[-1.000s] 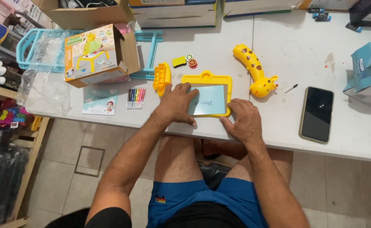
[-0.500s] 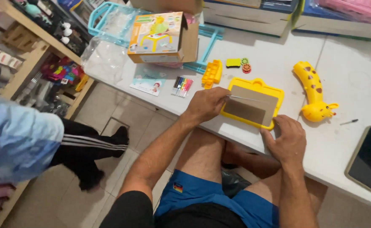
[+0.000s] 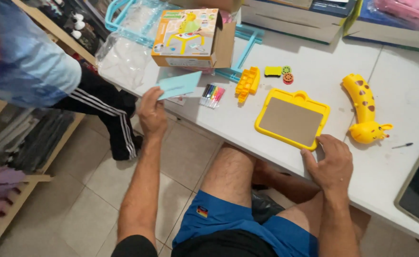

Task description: Unpacking a giraffe-themed magnetic drawing board from plastic wrap and attaching the giraffe neck component to the main board.

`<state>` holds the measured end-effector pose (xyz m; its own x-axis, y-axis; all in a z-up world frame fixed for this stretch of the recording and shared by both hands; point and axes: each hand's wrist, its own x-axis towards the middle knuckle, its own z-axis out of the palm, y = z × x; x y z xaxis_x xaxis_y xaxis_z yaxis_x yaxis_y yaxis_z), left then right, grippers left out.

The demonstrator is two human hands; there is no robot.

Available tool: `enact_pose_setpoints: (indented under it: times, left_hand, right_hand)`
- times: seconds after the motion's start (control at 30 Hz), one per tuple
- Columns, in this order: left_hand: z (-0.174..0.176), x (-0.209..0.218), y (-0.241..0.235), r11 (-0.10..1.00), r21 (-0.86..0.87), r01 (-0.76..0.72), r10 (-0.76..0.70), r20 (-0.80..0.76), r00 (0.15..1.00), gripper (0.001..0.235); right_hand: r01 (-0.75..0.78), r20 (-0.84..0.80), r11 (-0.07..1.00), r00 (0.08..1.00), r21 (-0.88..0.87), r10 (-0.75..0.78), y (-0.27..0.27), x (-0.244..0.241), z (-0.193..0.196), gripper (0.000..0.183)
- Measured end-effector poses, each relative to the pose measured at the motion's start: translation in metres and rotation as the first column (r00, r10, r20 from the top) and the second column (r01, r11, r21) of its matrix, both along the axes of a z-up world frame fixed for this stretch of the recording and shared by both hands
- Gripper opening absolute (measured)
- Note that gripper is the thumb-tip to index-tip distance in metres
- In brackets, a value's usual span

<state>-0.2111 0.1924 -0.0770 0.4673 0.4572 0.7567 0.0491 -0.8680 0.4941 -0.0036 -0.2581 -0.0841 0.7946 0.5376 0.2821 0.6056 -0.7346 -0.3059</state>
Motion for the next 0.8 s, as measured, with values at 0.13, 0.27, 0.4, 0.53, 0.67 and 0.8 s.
enact_pose_setpoints:
  times: [0.13, 0.27, 0.4, 0.53, 0.67, 0.8]
  left_hand:
    - [-0.023, -0.004, 0.031, 1.000, -0.012, 0.006, -0.008, -0.208, 0.978, 0.033]
    - [0.010, 0.012, -0.021, 0.997, 0.026, -0.076, 0.080, -0.313, 0.946, 0.037]
    - [0.007, 0.064, -0.103, 0.987, -0.120, 0.105, -0.140, -0.337, 0.931, 0.034]
    - [-0.014, 0.127, -0.149, 0.894, -0.145, 0.423, -0.441, -0.441, 0.782, 0.044]
    - [0.015, 0.171, -0.169, 0.874, -0.232, 0.428, -0.455, -0.701, 0.549, 0.062]
    - [-0.003, 0.198, -0.170, 0.877, -0.178, 0.446, -0.396, -0.793, 0.463, 0.061]
  right_hand:
    - [-0.122, 0.157, 0.970, 0.984, 0.210, 0.090, -0.013, 0.012, -0.030, 0.051]
    - [-0.082, 0.065, 0.968, 0.996, 0.236, 0.068, -0.007, 0.002, -0.011, 0.048]
    - [-0.027, 0.038, 0.976, 0.999, 0.218, 0.019, -0.006, 0.005, -0.019, 0.049]
    - [-0.026, -0.044, 0.982, 0.998, 0.186, 0.035, -0.002, 0.001, -0.004, 0.047]
    - [-0.004, -0.090, 0.987, 0.996, 0.158, 0.018, -0.001, -0.002, 0.002, 0.045]
    - [0.042, -0.113, 0.989, 0.993, 0.143, -0.025, 0.000, 0.000, 0.004, 0.045]
